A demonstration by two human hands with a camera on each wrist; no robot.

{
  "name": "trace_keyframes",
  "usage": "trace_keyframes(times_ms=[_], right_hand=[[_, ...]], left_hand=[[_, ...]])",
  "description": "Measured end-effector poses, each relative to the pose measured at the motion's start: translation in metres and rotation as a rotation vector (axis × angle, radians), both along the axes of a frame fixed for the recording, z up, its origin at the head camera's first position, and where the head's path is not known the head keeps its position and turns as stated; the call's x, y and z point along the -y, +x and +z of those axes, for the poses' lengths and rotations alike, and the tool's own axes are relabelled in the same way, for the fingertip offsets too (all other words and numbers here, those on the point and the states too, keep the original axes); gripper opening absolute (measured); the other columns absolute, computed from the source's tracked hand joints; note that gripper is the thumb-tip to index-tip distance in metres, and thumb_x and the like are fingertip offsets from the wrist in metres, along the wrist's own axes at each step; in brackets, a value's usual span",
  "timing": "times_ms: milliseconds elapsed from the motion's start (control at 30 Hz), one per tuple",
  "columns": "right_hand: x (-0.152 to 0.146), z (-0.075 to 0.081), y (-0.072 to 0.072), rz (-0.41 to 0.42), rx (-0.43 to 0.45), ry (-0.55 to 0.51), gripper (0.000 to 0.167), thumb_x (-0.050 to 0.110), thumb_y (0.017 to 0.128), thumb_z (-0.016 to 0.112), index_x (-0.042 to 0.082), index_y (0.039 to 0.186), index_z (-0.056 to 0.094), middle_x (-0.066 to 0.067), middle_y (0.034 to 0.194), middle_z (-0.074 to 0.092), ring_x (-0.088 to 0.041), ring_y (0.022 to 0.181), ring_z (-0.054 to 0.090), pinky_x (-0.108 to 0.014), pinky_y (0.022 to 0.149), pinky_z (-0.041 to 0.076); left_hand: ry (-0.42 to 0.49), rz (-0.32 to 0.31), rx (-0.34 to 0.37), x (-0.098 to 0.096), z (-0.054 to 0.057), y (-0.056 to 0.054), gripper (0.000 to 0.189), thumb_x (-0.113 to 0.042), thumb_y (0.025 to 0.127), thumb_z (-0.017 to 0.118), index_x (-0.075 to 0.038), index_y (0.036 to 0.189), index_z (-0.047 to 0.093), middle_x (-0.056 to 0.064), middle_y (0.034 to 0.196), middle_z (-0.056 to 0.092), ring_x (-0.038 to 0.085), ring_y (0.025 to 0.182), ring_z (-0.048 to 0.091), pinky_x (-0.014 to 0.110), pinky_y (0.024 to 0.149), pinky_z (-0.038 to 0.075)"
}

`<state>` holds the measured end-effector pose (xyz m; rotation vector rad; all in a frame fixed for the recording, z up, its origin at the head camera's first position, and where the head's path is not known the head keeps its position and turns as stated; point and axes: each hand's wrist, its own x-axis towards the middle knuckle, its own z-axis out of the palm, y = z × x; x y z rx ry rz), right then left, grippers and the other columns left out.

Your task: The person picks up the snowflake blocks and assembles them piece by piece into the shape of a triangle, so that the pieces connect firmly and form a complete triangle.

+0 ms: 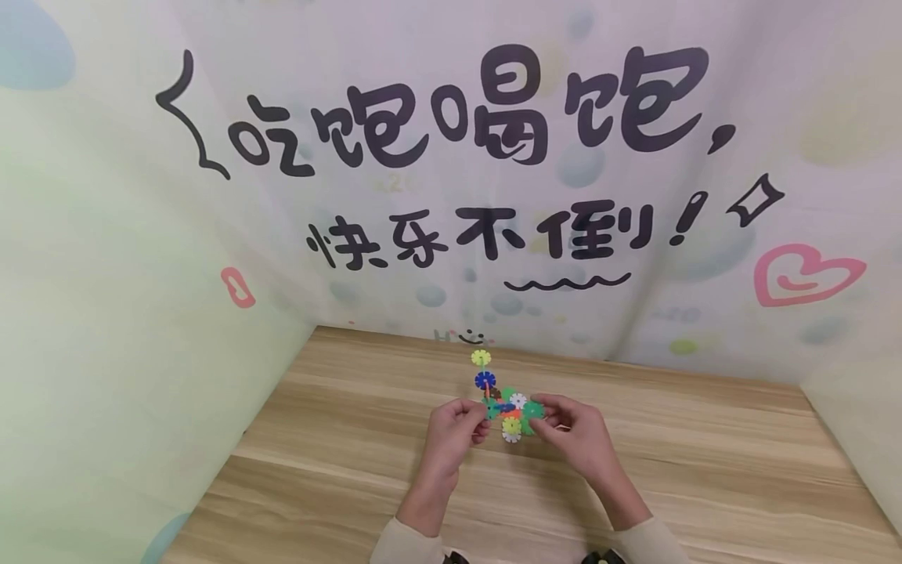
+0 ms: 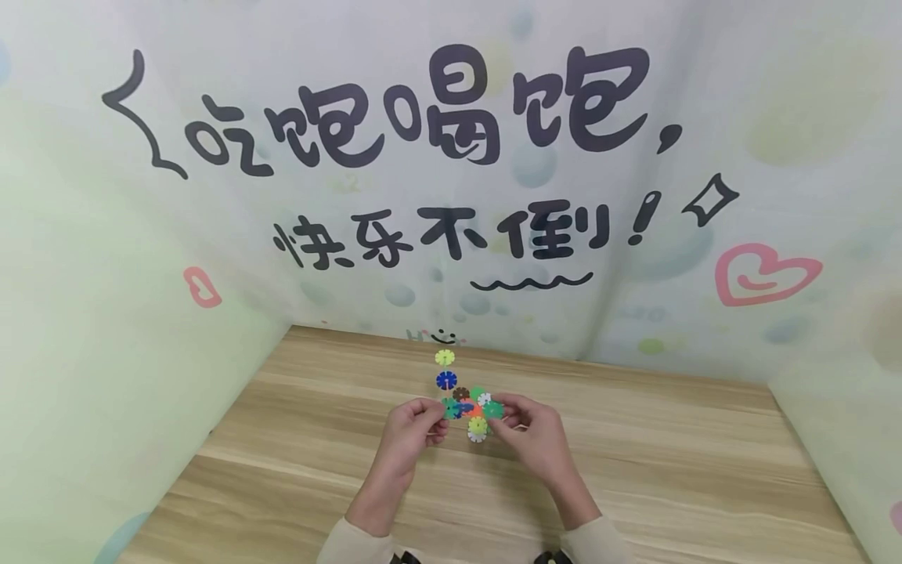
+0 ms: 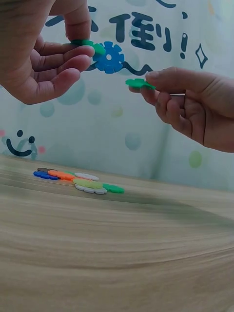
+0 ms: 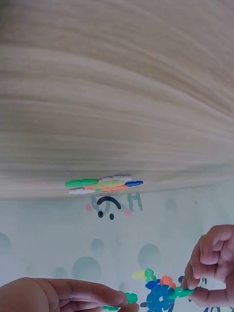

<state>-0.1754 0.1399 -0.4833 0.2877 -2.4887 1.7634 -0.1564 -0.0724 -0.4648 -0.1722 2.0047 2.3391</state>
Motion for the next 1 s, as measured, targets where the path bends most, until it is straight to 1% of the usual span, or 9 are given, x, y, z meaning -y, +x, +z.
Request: trace_keyframes(times_ms=[133, 233, 433, 567, 800, 900, 1000], right_hand=[[-0.0023, 0.0009, 0.0009, 0.064, 0.028, -0.097, 0.035, 0.011, 0.089, 0.077, 0.001, 0.121, 0.069, -0.013, 0.091, 0.066, -0.017, 0.073, 0.065, -0.032, 0.062, 0.058], [-0.0031, 0.0014, 0.0012, 0.111, 0.008, -0.136, 0.037, 0.008, 0.091, 0.074, -0.001, 0.125, 0.066, -0.015, 0.091, 0.065, -0.018, 0.070, 0.064, -0.034, 0.060, 0.057], [-0.0037, 0.0034, 0.0009, 0.160, -0.016, -0.127, 0.036, 0.011, 0.093, 0.071, 0.003, 0.128, 0.065, -0.016, 0.089, 0.062, -0.031, 0.071, 0.065, -0.033, 0.060, 0.056], [-0.0039, 0.0027, 0.0007, 0.185, -0.022, -0.118, 0.037, 0.011, 0.094, 0.071, 0.001, 0.129, 0.064, -0.016, 0.089, 0.060, -0.036, 0.072, 0.065, -0.032, 0.060, 0.056], [-0.0029, 0.0042, 0.0016, 0.204, -0.027, -0.129, 0.034, 0.012, 0.093, 0.072, 0.006, 0.127, 0.066, -0.015, 0.088, 0.060, -0.024, 0.069, 0.065, -0.032, 0.059, 0.056], [-0.0033, 0.0045, 0.0022, 0.210, -0.031, -0.122, 0.034, 0.011, 0.093, 0.072, 0.006, 0.126, 0.066, -0.015, 0.088, 0.060, -0.026, 0.069, 0.065, -0.032, 0.060, 0.056], [-0.0036, 0.0046, 0.0026, 0.223, -0.036, -0.118, 0.035, 0.010, 0.093, 0.071, 0.003, 0.127, 0.065, -0.015, 0.088, 0.060, -0.027, 0.069, 0.065, -0.032, 0.060, 0.057]], left_hand=[[-0.006, -0.004, 0.001, 0.0003, -0.0001, 0.0003, 0.017, -0.013, 0.095, 0.064, 0.004, 0.094, 0.066, 0.006, 0.079, 0.066, 0.016, 0.072, 0.062, 0.030, 0.068, 0.055], [-0.004, -0.005, 0.000, 0.0002, 0.0002, 0.0003, 0.017, -0.012, 0.095, 0.065, 0.005, 0.093, 0.065, 0.007, 0.079, 0.066, 0.015, 0.071, 0.062, 0.028, 0.067, 0.054], [-0.005, -0.016, -0.004, 0.0004, -0.0004, -0.0018, 0.016, -0.010, 0.093, 0.065, 0.005, 0.091, 0.066, 0.007, 0.077, 0.065, 0.014, 0.070, 0.062, 0.027, 0.066, 0.054], [0.002, -0.028, -0.008, 0.0006, 0.0004, -0.0020, 0.015, -0.010, 0.093, 0.066, 0.005, 0.091, 0.066, 0.009, 0.077, 0.065, 0.015, 0.070, 0.061, 0.027, 0.066, 0.053], [0.000, -0.041, -0.012, 0.0007, 0.0026, -0.0008, 0.015, -0.011, 0.093, 0.066, 0.004, 0.090, 0.067, 0.009, 0.077, 0.065, 0.014, 0.069, 0.061, 0.026, 0.065, 0.052], [0.001, -0.044, -0.014, 0.0008, 0.0028, -0.0003, 0.015, -0.011, 0.093, 0.066, 0.004, 0.090, 0.067, 0.008, 0.076, 0.064, 0.014, 0.069, 0.060, 0.026, 0.065, 0.052], [0.004, -0.048, -0.016, 0.0010, 0.0029, 0.0001, 0.016, -0.011, 0.093, 0.067, 0.004, 0.090, 0.067, 0.008, 0.076, 0.064, 0.013, 0.069, 0.060, 0.025, 0.065, 0.052]])
